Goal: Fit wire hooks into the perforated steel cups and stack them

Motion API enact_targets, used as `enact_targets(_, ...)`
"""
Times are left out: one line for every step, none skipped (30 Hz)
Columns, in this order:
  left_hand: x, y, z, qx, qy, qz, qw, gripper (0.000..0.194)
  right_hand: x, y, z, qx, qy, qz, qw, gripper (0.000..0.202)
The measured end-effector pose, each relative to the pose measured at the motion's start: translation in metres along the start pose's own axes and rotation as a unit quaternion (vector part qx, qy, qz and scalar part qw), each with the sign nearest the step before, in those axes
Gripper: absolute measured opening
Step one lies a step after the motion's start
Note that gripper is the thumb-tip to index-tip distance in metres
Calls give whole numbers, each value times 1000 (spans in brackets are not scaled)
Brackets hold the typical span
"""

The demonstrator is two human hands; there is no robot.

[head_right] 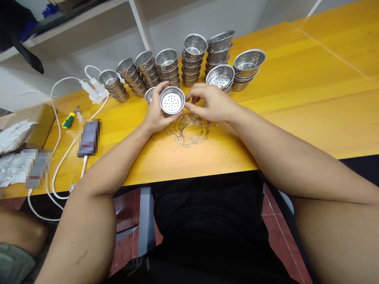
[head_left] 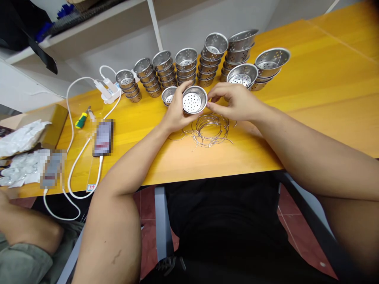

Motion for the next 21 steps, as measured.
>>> enact_targets(0,-2,-3,-5,-3,-3,1000,130,-1,-2,1,2,-11,-19,1000,60)
enact_targets(0,-4,-6,-6,-5,-6,1000,131,-2,-5,2,5,-22,-37,999,65)
enact_targets(0,-5,-9,-6,-6,-10,1000,132,-3,-6,2,9,-32,-50,998,71)
enact_targets(-1,-6,-11,-5,-7,-14,1000,133,-4,-8,2,14,-40,-58,997,79)
enact_targets(-1,-7,-12,-4,-11,-18,1000,133,-4,-8,1,19,-44,-61,997,89)
enact_targets(-1,-9,-12,-3,-19,-23,1000,134,-4,-8,-2,24,-44,-60,997,99)
enact_targets(-2,-10,-10,-1,-28,-29,999,135,-3,-9,-4,25,-39,-60,997,106)
enact_targets(-3,-12,-8,2,-37,-35,999,136,-2,-10,-7,24,-32,-61,997,111)
enact_targets(-3,-13,-6,7,-46,-42,998,136,-2,-11,-10,20,-24,-63,998,113)
enact_targets(-3,-14,-4,11,-52,-48,997,135,-1,-12,-13,15,-17,-67,998,112)
enact_targets(-3,-15,-2,13,-55,-52,997,135,-1,-13,-14,10,-13,-69,997,111)
enact_targets(-3,-15,0,11,-56,-56,997,134,-1,-14,-15,6,-13,-70,997,108)
enact_targets(-3,-15,2,5,-56,-60,997,133,0,-14,-16,4,-15,-71,997,106)
enact_targets(-3,-15,3,-4,-57,-65,996,132,0,-14,-15,4,-20,-70,997,104)
enact_targets(-3,-15,5,-15,-56,-71,996,131,0,-14,-15,5,-26,-71,997,103)
enact_targets(-3,-15,6,-26,-54,-76,995,131,0,-14,-15,7,-32,-73,997,104)
enact_targets(-2,-15,6,-34,-50,-80,995,131,0,-14,-15,10,-38,-74,996,106)
enact_targets(-2,-14,7,-38,-46,-82,995,132,0,-14,-15,14,-41,-74,996,109)
enact_targets(-2,-13,6,-38,-40,-83,995,133,0,-13,-15,19,-40,-70,997,111)
enact_targets(-2,-13,5,-34,-35,-83,995,132,0,-13,-16,24,-36,-64,997,112)
enact_targets(-2,-12,3,-28,-29,-82,996,130,1,-11,-18,28,-30,-54,998,112)
Point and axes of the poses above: each hand's wrist, its own x-axis towards the middle knuckle, its own y-axis out of the back of the hand, z = x × y, the point moved 8 cm from there along x, towards the middle knuckle, and after that the axes turned 2 degrees about -y, right-handed, at the moved point
